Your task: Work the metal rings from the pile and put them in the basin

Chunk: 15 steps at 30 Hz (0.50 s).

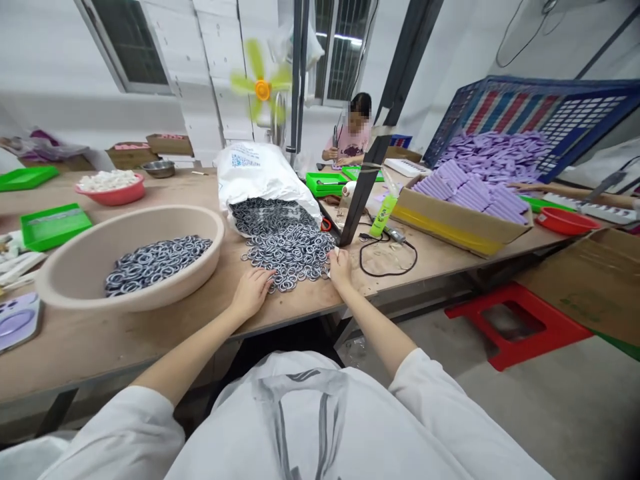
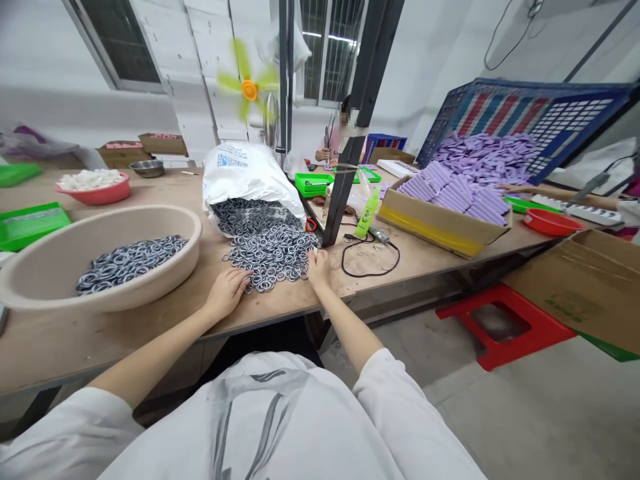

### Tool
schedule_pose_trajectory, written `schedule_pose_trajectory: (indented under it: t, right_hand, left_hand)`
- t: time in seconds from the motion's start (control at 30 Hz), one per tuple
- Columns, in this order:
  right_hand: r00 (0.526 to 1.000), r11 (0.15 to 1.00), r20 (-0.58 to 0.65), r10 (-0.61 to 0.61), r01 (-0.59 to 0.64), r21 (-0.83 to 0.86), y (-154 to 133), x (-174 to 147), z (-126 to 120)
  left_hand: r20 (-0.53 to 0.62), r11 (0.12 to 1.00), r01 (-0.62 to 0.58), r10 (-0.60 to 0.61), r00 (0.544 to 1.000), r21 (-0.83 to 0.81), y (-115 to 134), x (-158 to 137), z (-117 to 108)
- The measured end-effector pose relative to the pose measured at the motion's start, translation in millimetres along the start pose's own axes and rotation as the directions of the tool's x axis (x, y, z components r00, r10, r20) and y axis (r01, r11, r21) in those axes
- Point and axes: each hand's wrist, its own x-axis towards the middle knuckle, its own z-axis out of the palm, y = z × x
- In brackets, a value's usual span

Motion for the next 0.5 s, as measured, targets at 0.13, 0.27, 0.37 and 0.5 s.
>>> schedule_pose_trajectory:
  t: [0.13,0.27,0.37,0.5]
  right_hand:
    - [1.0,0.999,-0.02,0.024,-0.023,0.033,-1.8,-1.6,-2.9]
    - [0.996,0.993,-0.052,0.071,-0.066,0.093,-0.2,-4.9,-6.3]
    - [0.989,0.983,-0.071,0.129,-0.118,0.142,2.6,-6.9,-7.0]
    - [0.983,0.968,-0.052,0.177,-0.164,0.19,4.6,-8.3,-6.2]
  left_hand:
    - [-0.042,0.999,0.003,-0.005,0.999,-0.05,-3.8,1.3,2.5]
    - [-0.085,0.997,0.018,-0.025,0.996,-0.075,-3.8,0.0,0.5]
    - [-0.114,0.992,0.044,-0.058,0.992,-0.119,-3.4,-0.1,-2.0]
    - [-0.137,0.968,0.105,-0.139,0.981,-0.229,-4.3,1.0,-3.7]
